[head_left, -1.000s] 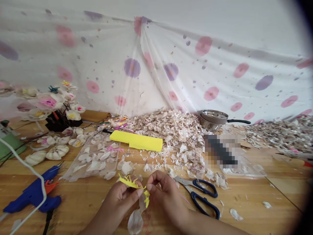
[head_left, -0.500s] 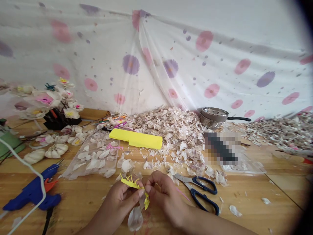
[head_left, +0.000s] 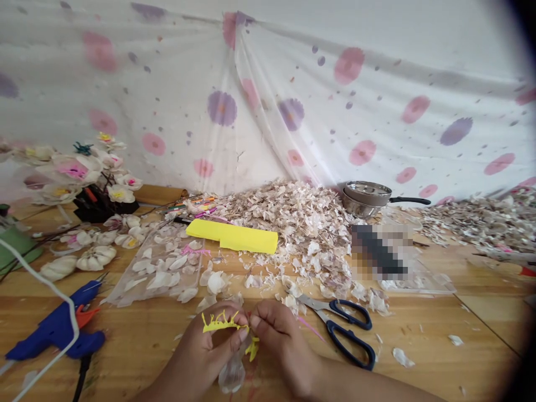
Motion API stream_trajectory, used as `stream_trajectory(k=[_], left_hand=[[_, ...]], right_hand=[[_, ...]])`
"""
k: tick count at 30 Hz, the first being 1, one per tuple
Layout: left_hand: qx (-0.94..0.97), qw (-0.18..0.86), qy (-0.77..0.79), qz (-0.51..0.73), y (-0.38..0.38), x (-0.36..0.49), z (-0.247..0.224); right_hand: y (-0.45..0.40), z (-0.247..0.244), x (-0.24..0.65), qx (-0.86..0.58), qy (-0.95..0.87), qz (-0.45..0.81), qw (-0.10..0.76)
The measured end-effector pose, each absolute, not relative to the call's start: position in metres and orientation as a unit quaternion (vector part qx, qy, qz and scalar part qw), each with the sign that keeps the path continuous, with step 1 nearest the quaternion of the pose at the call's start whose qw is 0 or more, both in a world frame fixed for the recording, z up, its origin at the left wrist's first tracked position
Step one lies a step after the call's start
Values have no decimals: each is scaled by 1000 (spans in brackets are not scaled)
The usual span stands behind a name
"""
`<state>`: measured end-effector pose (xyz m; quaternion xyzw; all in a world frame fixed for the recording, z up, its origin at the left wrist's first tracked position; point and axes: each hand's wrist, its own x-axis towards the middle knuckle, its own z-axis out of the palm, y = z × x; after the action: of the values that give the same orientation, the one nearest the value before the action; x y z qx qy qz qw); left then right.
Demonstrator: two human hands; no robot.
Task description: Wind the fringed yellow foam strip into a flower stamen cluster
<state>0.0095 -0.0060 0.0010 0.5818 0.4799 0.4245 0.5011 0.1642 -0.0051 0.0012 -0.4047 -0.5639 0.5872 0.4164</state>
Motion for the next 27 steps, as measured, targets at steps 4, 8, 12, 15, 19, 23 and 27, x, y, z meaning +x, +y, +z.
stream_trajectory(k=[4,8,12,15,19,23,27], left_hand=[[507,618,448,400,-4,9,-5],[453,658,453,397,-3,8,-4],[399,688,440,418,-5,9,2],[390,701,415,429,-5,10,2],[395,687,428,435,-3,9,-3],[438,659,434,432,-2,9,-3],[506,591,444,445,-5,10,3]], right_hand=[[-6,5,170,-423,-610,526,415],[-6,13,177,-370,-742,354,434],[-3,16,178,-337,-774,325,427],[0,15,177,-330,-772,321,438],[3,11,177,-335,-780,294,440],[3,9,178,-361,-793,270,410],[1,13,179,-381,-792,304,368]])
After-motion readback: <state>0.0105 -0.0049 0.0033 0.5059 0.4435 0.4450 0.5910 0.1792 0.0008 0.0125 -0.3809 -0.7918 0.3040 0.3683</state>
